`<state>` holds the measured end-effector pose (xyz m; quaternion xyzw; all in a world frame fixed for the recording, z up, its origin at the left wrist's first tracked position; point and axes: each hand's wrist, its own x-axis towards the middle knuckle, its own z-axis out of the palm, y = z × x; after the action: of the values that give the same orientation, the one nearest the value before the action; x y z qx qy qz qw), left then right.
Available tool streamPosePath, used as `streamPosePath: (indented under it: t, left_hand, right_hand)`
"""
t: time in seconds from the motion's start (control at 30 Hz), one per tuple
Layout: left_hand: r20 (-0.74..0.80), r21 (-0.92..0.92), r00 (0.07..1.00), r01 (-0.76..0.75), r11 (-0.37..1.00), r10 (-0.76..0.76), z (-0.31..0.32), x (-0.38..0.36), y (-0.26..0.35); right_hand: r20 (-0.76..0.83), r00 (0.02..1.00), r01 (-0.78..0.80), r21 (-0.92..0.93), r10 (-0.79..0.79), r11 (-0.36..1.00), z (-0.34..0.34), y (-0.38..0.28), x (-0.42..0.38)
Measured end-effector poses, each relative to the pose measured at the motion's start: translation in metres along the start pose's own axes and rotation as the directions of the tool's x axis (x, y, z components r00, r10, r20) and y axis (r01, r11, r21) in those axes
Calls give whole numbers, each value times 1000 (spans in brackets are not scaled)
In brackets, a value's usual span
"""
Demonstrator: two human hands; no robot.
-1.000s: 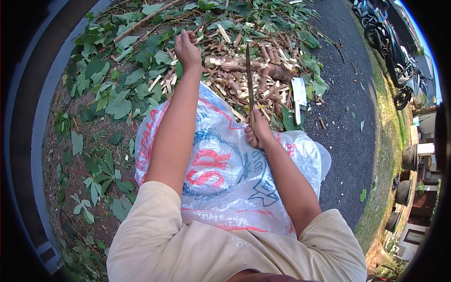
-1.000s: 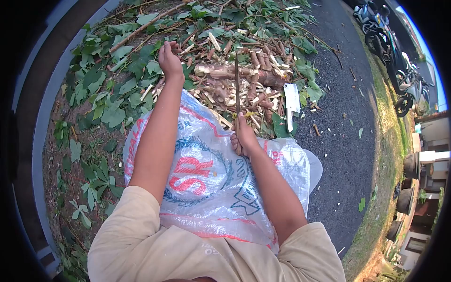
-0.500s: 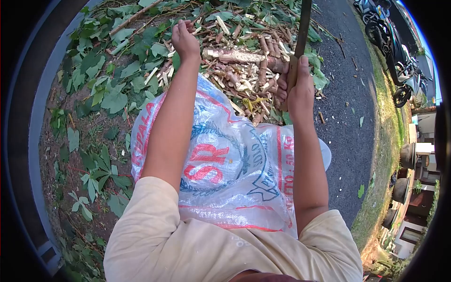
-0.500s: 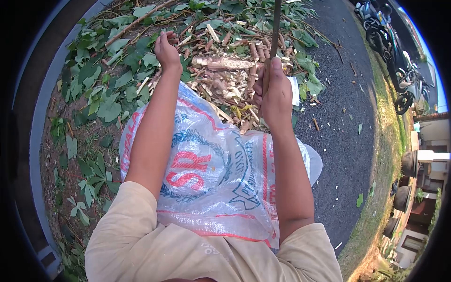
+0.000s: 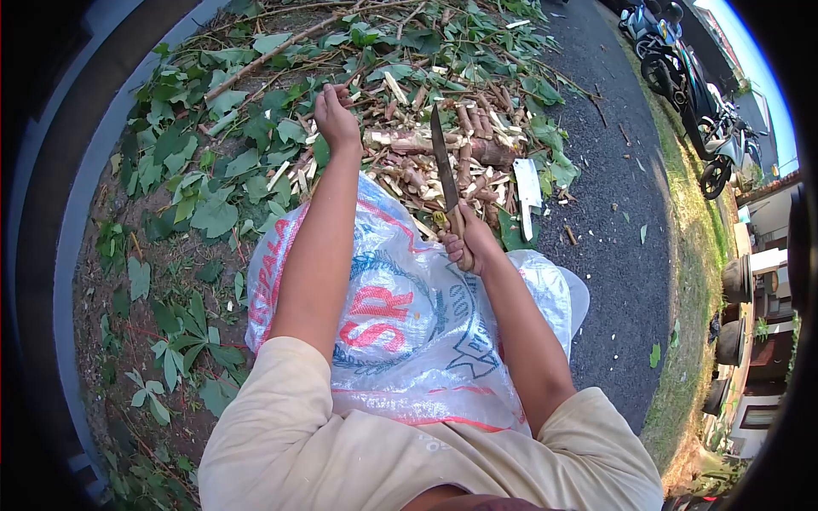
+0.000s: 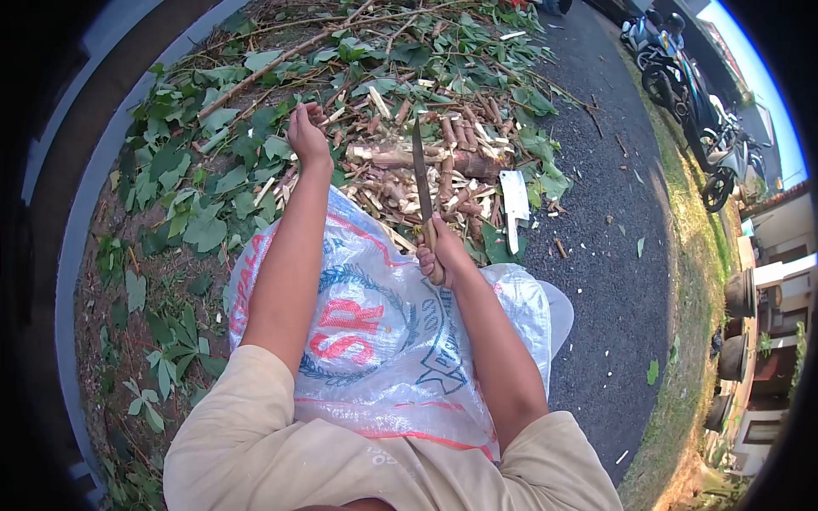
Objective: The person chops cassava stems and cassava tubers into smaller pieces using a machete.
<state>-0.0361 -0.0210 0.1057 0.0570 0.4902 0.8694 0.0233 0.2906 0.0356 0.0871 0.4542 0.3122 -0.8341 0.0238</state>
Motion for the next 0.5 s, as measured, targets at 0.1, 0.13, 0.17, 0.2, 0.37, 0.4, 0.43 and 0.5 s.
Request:
streamPosePath:
  t: [0.1, 0.13, 0.17, 0.2, 0.37, 0.4, 0.43, 0.5]
  left_hand:
    - [9, 26, 1000, 27, 999, -27, -1, -12, 15]
    - [2, 14, 999, 49, 999, -49, 1, -13, 19]
    - [-4, 0, 998, 69, 998, -69, 2, -14, 22]
    - [-5, 3, 997, 74, 997, -74, 2, -13, 19]
    - [33, 4, 999, -3, 1000, 3, -2, -5, 3]
    - [26, 11, 999, 19, 1000, -20, -3, -8, 5]
    - [21, 15, 999, 38, 999, -38, -1, -10, 9]
    - [17, 6, 998, 68, 998, -68, -2, -13, 11]
  right_hand:
    - [-82, 982, 167, -71, -172, 983, 35, -31, -49]
    - [-56, 950, 296, -155, -308, 942, 34, -40, -52]
    - [-76, 895, 414, -227, -440, 882, 58, -51, -79]
    - [-23, 833, 522, -298, -553, 799, 58, -59, -82]
    - [61, 326, 600, -784, -943, 157, 19, -22, 3]
    - [25, 538, 514, -802, -842, 305, -5, 4, 34]
    - [-119, 833, 303, -720, -541, 625, -33, 31, 71]
    - [-219, 942, 118, -492, -253, 863, -11, 21, 49]
